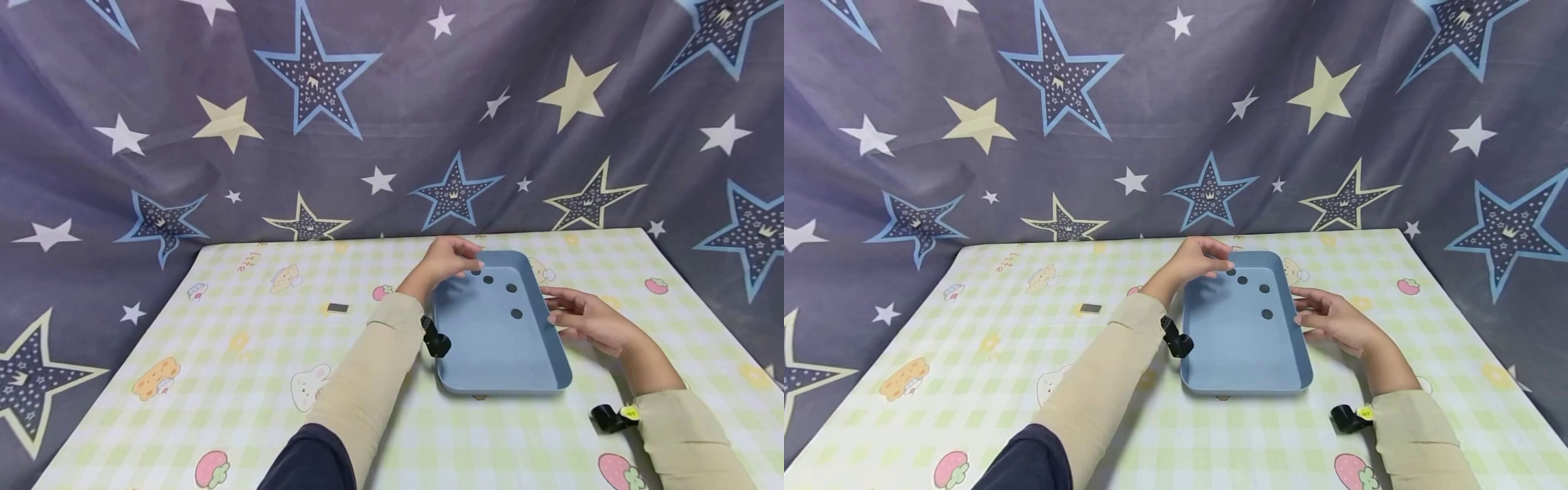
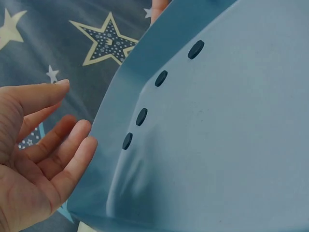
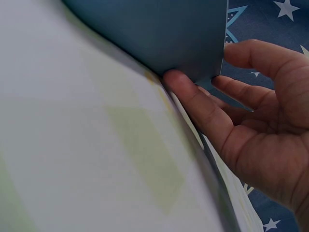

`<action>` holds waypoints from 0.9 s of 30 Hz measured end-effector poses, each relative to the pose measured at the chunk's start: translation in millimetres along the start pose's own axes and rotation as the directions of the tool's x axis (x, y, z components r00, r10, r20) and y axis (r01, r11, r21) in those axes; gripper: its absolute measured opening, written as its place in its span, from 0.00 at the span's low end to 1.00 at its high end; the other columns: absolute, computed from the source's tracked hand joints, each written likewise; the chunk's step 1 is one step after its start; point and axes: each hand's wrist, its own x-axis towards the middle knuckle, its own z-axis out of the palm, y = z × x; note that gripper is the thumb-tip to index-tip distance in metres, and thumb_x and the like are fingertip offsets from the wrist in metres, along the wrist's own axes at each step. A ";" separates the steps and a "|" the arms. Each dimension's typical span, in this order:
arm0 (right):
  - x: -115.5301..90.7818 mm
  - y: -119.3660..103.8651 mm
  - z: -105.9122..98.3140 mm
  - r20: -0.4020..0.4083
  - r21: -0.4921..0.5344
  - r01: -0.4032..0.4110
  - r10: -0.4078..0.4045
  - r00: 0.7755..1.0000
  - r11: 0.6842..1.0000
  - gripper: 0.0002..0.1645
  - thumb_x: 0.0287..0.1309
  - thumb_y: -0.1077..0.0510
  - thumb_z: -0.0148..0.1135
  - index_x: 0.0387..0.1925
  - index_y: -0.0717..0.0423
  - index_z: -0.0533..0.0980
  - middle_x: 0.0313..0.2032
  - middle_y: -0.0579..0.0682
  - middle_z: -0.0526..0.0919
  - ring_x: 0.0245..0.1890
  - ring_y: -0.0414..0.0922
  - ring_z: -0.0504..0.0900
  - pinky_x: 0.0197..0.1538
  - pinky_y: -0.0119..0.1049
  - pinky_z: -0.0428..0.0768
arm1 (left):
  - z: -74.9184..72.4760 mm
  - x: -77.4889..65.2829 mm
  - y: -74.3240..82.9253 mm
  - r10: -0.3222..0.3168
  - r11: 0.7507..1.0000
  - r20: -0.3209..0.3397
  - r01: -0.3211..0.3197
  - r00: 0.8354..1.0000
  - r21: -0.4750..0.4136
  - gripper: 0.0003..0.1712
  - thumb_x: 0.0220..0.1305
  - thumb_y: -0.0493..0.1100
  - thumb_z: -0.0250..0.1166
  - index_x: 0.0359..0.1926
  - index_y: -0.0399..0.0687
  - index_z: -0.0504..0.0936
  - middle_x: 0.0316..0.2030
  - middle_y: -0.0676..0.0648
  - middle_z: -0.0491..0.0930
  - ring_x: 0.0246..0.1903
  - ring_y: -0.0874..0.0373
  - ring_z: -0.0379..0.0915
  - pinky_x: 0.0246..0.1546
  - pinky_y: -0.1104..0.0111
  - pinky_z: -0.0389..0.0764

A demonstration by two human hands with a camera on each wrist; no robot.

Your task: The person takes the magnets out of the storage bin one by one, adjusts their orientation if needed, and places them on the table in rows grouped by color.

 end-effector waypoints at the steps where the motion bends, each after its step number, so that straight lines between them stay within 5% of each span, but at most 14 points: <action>1: 0.2 0.3 -0.1 0.000 0.001 0.000 0.000 1.000 1.000 0.42 0.66 0.64 0.59 0.73 0.71 0.49 0.65 0.75 0.58 0.47 0.38 0.79 0.46 0.39 0.83 | 1.0 0.3 0.3 -0.003 1.000 0.007 0.003 1.000 0.009 0.15 0.57 0.36 0.72 0.47 0.43 0.86 0.43 0.43 0.83 0.35 0.59 0.80 0.41 0.58 0.83; 17: 0.8 1.0 -1.7 -0.002 0.002 -0.005 0.005 1.000 1.000 0.43 0.65 0.64 0.59 0.73 0.71 0.48 0.64 0.75 0.58 0.48 0.38 0.79 0.47 0.40 0.82 | 19.7 7.2 -14.5 0.003 0.975 0.071 -0.019 0.997 0.222 0.20 0.56 0.35 0.73 0.51 0.40 0.84 0.47 0.40 0.82 0.36 0.58 0.78 0.34 0.69 0.82; 27: -0.6 -0.4 0.0 0.005 0.010 0.016 -0.016 1.000 1.000 0.42 0.66 0.65 0.58 0.72 0.72 0.48 0.63 0.75 0.59 0.48 0.39 0.79 0.46 0.39 0.83 | 31.0 16.1 -32.8 0.075 0.881 0.043 -0.087 0.996 0.464 0.23 0.51 0.42 0.77 0.51 0.52 0.86 0.43 0.53 0.84 0.41 0.64 0.78 0.43 0.74 0.77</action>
